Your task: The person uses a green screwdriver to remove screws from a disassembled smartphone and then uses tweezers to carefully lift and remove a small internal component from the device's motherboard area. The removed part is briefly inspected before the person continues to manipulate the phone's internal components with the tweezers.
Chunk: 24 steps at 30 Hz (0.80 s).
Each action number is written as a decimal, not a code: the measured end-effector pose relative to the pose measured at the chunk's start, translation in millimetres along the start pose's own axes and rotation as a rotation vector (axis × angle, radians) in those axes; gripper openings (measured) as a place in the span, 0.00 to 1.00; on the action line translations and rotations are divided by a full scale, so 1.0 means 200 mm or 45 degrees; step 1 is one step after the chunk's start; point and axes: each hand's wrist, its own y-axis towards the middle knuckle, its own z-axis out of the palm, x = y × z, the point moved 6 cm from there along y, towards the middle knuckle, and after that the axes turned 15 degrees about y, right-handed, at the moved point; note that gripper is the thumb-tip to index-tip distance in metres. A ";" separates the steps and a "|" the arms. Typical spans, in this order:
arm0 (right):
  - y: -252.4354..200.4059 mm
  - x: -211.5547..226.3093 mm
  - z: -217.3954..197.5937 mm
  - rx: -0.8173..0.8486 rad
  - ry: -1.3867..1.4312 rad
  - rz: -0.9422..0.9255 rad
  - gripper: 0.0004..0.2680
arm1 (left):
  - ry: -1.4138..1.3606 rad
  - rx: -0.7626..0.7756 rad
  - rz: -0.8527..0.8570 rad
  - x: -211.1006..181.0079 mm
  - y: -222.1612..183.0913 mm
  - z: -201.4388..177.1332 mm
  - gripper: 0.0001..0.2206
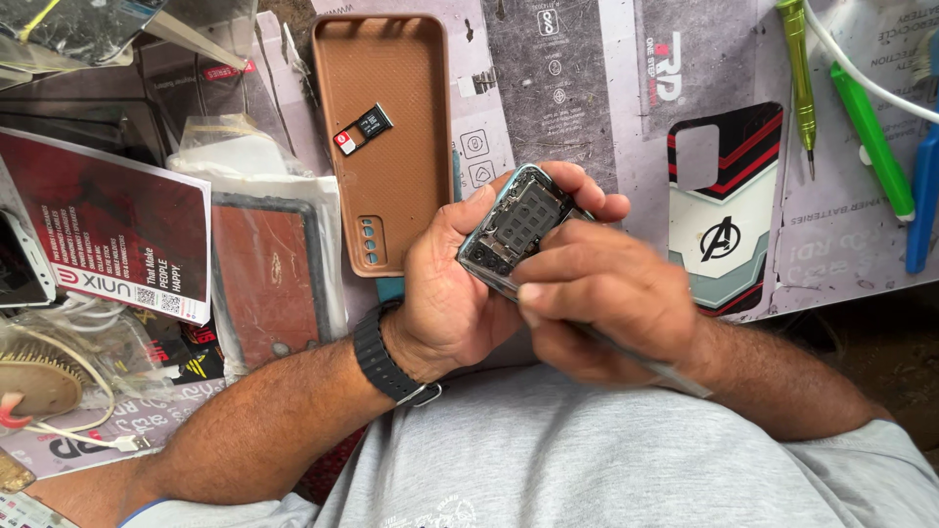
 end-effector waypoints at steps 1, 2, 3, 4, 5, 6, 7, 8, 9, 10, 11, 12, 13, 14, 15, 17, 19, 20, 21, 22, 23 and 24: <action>0.00 0.00 -0.01 -0.033 -0.036 0.003 0.08 | 0.007 0.004 -0.004 0.00 0.00 0.00 0.23; -0.01 0.00 -0.02 -0.066 -0.073 0.005 0.08 | 0.025 0.013 0.004 0.00 0.00 0.01 0.23; -0.02 -0.01 -0.03 -0.099 -0.112 0.008 0.08 | 0.036 0.011 -0.001 0.00 0.01 0.01 0.23; -0.02 -0.01 -0.04 -0.118 -0.092 0.021 0.08 | 0.046 0.009 -0.006 0.00 0.01 0.01 0.23; -0.03 -0.02 -0.04 -0.135 -0.065 0.027 0.07 | 0.055 -0.014 -0.019 0.00 0.01 0.01 0.24; -0.03 -0.02 -0.04 -0.151 -0.038 0.034 0.07 | 0.064 -0.037 -0.031 0.00 0.01 0.01 0.24; -0.04 -0.02 -0.03 -0.129 -0.041 0.021 0.07 | 0.067 -0.017 -0.028 0.00 0.01 0.01 0.24; -0.05 -0.02 -0.03 -0.107 -0.045 0.008 0.07 | 0.069 0.002 -0.026 0.00 0.01 0.01 0.24; -0.05 -0.02 -0.02 -0.082 -0.047 -0.011 0.07 | 0.076 0.022 -0.018 0.00 0.01 0.01 0.24; -0.05 -0.02 -0.02 -0.081 -0.055 -0.016 0.07 | 0.073 0.032 -0.013 -0.01 0.01 0.01 0.24; -0.05 -0.02 -0.01 -0.080 -0.063 -0.019 0.07 | 0.067 0.041 -0.009 0.00 0.01 0.02 0.24; -0.06 -0.01 -0.01 -0.078 -0.070 -0.021 0.07 | 0.067 0.035 -0.005 0.00 0.01 0.02 0.24; -0.05 -0.02 -0.02 -0.096 -0.088 -0.008 0.07 | 0.071 0.031 0.001 -0.01 0.01 0.02 0.23; -0.05 -0.02 -0.03 -0.114 -0.105 0.005 0.08 | 0.081 0.011 0.008 -0.01 0.02 0.01 0.23; -0.05 -0.02 -0.03 -0.132 -0.121 0.025 0.08 | 0.071 -0.004 0.002 0.00 0.02 0.01 0.23; -0.05 -0.02 -0.04 -0.181 -0.090 0.045 0.08 | 0.042 -0.028 -0.017 0.01 0.02 0.01 0.23; -0.05 -0.02 -0.03 -0.143 -0.056 0.022 0.09 | 0.039 -0.018 -0.018 0.00 0.01 0.01 0.23; -0.04 -0.01 -0.02 -0.081 -0.038 -0.008 0.09 | 0.054 0.001 -0.007 -0.01 0.01 0.02 0.24; -0.04 -0.01 -0.01 -0.017 -0.021 -0.034 0.09 | 0.067 0.019 0.003 -0.01 0.01 0.02 0.24; -0.04 -0.01 -0.02 -0.058 -0.052 -0.025 0.09 | 0.098 0.009 -0.010 -0.01 0.02 0.02 0.23; -0.04 -0.01 -0.02 -0.096 -0.082 -0.017 0.09 | 0.129 0.000 -0.020 -0.01 0.02 0.01 0.23; -0.04 -0.01 -0.03 -0.135 -0.113 -0.009 0.09 | 0.126 -0.007 -0.028 -0.01 0.02 0.02 0.23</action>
